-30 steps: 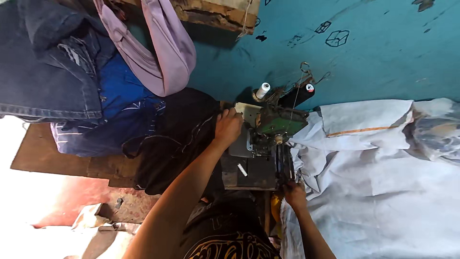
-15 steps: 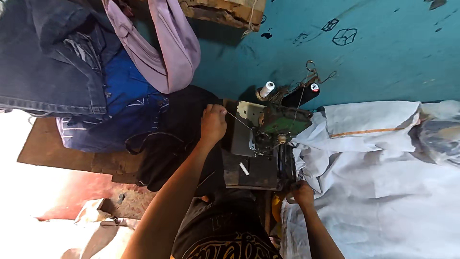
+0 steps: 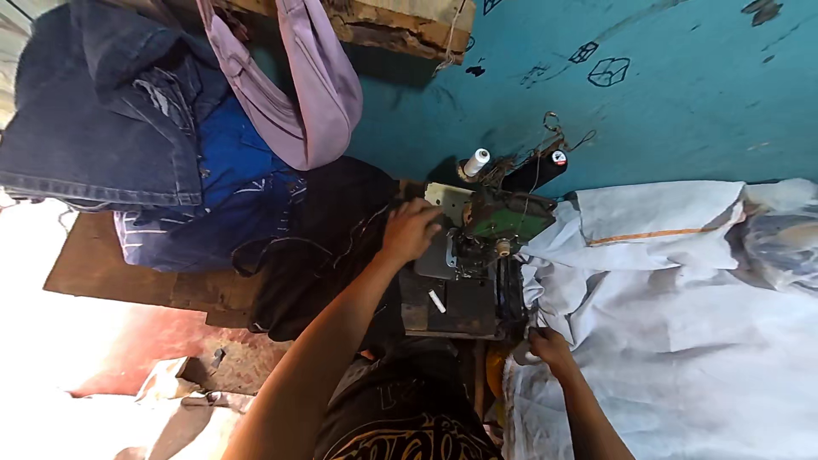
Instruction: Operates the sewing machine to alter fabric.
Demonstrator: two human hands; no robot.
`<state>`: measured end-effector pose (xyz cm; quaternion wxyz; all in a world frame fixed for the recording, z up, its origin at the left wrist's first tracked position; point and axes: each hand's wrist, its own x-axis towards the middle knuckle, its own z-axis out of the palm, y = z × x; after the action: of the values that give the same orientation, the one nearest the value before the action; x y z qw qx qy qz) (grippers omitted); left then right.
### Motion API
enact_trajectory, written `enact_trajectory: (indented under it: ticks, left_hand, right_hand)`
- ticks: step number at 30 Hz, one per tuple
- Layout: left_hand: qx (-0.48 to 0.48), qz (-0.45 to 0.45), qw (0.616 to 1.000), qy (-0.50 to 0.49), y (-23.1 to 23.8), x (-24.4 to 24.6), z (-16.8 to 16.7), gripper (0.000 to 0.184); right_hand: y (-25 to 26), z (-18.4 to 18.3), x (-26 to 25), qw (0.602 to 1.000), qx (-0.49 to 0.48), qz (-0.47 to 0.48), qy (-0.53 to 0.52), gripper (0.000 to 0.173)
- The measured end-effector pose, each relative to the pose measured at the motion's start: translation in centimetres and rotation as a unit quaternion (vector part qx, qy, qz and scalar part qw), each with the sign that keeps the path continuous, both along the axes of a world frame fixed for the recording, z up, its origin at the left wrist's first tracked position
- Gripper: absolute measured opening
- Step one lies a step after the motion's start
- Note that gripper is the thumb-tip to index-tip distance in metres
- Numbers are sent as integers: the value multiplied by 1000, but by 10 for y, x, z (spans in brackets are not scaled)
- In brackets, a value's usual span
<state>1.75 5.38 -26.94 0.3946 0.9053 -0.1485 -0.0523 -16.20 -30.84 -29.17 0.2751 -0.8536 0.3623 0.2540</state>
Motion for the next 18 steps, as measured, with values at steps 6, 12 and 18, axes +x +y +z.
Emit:
enact_trajectory:
  ticks: [6,12,18]
  left_hand:
    - [138,-137,979,-61,-29,16,8,21]
    - [167,-54,982,-75,-13,13,-4,31]
    - [14,97,993,-58,16,-5,4,29]
  right_hand:
    - [46,31,-36,946,226,-190,-133,24]
    - [113,41,-68,940,160,47,-299,26]
    - [161,63,-44,872,470,52,-124,65]
